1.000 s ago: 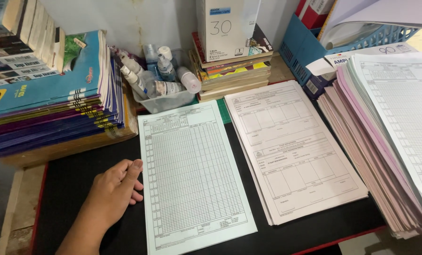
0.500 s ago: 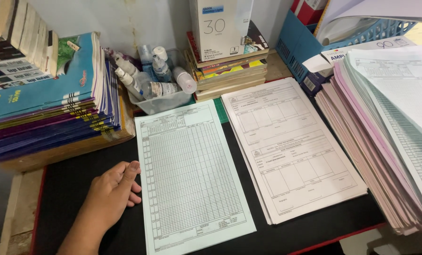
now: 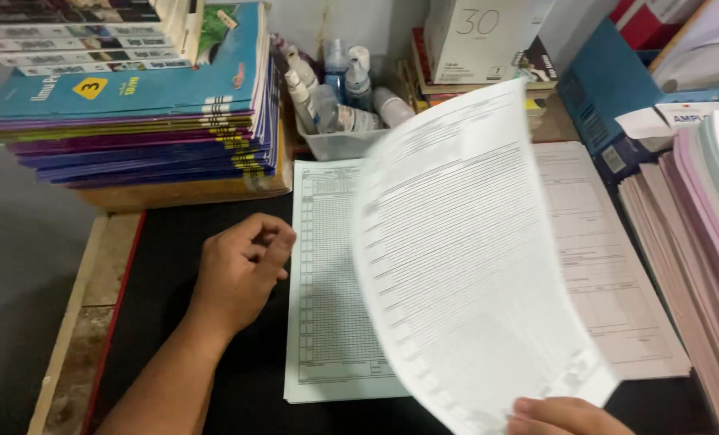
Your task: Sorting and reviewing printed documents on a desk
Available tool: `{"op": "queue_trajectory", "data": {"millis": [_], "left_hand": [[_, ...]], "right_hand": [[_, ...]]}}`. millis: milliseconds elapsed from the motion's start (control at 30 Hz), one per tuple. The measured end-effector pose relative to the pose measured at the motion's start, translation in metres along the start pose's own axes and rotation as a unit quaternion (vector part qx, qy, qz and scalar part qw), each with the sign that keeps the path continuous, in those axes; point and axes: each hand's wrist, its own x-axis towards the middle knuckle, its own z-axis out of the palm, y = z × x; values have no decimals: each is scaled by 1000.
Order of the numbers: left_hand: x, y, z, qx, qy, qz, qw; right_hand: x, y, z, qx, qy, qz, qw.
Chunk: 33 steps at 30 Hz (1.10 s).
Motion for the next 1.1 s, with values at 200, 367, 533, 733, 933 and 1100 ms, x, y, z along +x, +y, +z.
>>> {"op": "queue_trajectory", "data": {"millis": [200, 367, 533, 733, 933, 1100], "left_hand": [[-8, 2, 6, -163, -182, 24, 969], [-6, 9, 0, -131, -153, -14, 979], [-2, -4, 4, -108, -70, 67, 989], [3, -4, 8, -247, -68, 65, 964], [9, -2, 16, -226, -81, 42, 970], [12, -3, 21, -161, -70, 25, 984]], "right_hand": [[42, -95, 177, -463, 194, -473, 724], [51, -84, 182, -463, 120, -445, 757], [57, -57, 139, -516, 37, -455, 725], [71, -39, 89, -589, -16, -432, 683], [73, -57, 93, -545, -53, -456, 702], [74, -71, 98, -487, 29, -478, 730]]}}
